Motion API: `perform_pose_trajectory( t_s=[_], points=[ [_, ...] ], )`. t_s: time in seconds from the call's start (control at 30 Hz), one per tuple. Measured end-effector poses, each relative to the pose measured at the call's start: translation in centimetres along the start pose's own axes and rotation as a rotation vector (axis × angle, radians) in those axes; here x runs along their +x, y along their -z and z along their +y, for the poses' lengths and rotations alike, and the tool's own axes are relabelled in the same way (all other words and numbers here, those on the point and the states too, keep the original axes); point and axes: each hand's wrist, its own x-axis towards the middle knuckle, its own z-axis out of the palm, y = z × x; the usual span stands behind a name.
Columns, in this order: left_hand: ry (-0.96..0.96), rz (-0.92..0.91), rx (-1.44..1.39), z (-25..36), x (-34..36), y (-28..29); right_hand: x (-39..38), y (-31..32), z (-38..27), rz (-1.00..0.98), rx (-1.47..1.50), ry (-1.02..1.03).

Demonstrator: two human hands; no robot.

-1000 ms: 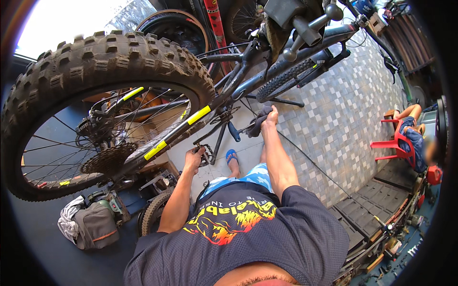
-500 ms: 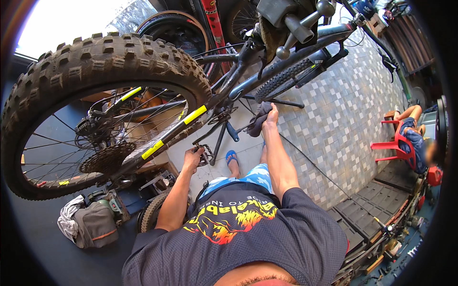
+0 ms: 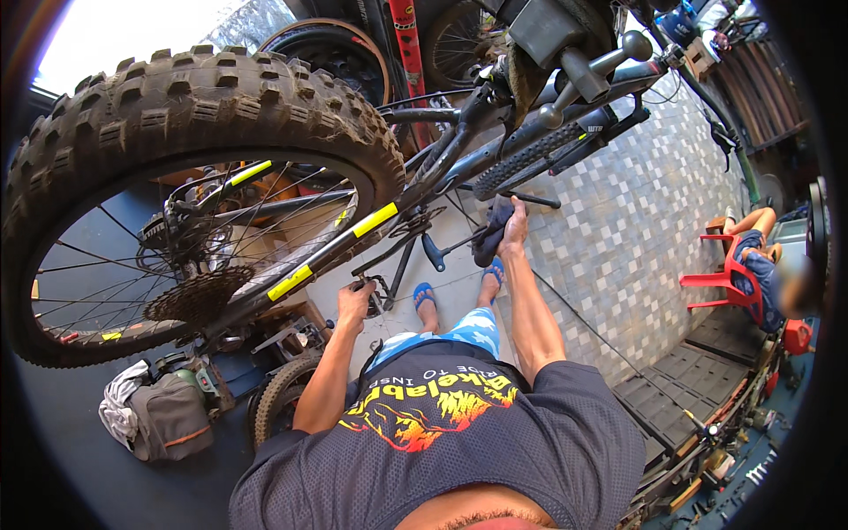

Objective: The person removes a bicycle pedal from the crank arm using a wrench, wipes the pedal with a cloth, and then uses a hammer to tap the pedal. The person also retrieves a socket from a drawer and places it on the workbench.

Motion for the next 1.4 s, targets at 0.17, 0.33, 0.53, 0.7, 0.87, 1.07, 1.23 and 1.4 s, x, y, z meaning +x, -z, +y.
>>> perform_pose_trajectory(
  t_s=[0.17,0.33,0.53,0.7,0.87,1.07,1.23,1.4],
  points=[
    [-0.042,-0.033,-0.069,2.5,-2.7,0.8,-4.6,-2.7,-2.7,-0.061,-0.153,0.312],
    [-0.078,-0.254,-0.194,6.9,-7.3,0.0,-14.8,-7.9,-2.5,-0.648,-0.565,0.821],
    [-0.199,-0.314,-0.213,9.4,-9.9,-1.8,-20.8,-10.7,-0.9,-0.916,-0.846,0.74],
    [-0.161,-0.363,-0.171,9.0,-9.4,-0.9,-19.1,-9.5,-2.0,-0.928,-0.953,0.802],
    [-0.192,-0.398,-0.214,8.5,-9.2,-0.8,-18.7,-9.5,-1.6,-0.902,-0.972,0.752],
    [-0.176,-0.378,-0.232,8.4,-9.2,-0.7,-20.2,-10.4,-2.2,-0.854,-1.151,1.006],
    [-0.181,-0.406,-0.278,7.9,-8.9,-0.5,-23.5,-10.7,-3.9,-0.611,-1.355,1.128],
    [-0.195,-0.412,-0.272,7.5,-8.6,-0.6,-24.6,-11.3,-5.9,-0.551,-1.429,1.066]
  ],
)
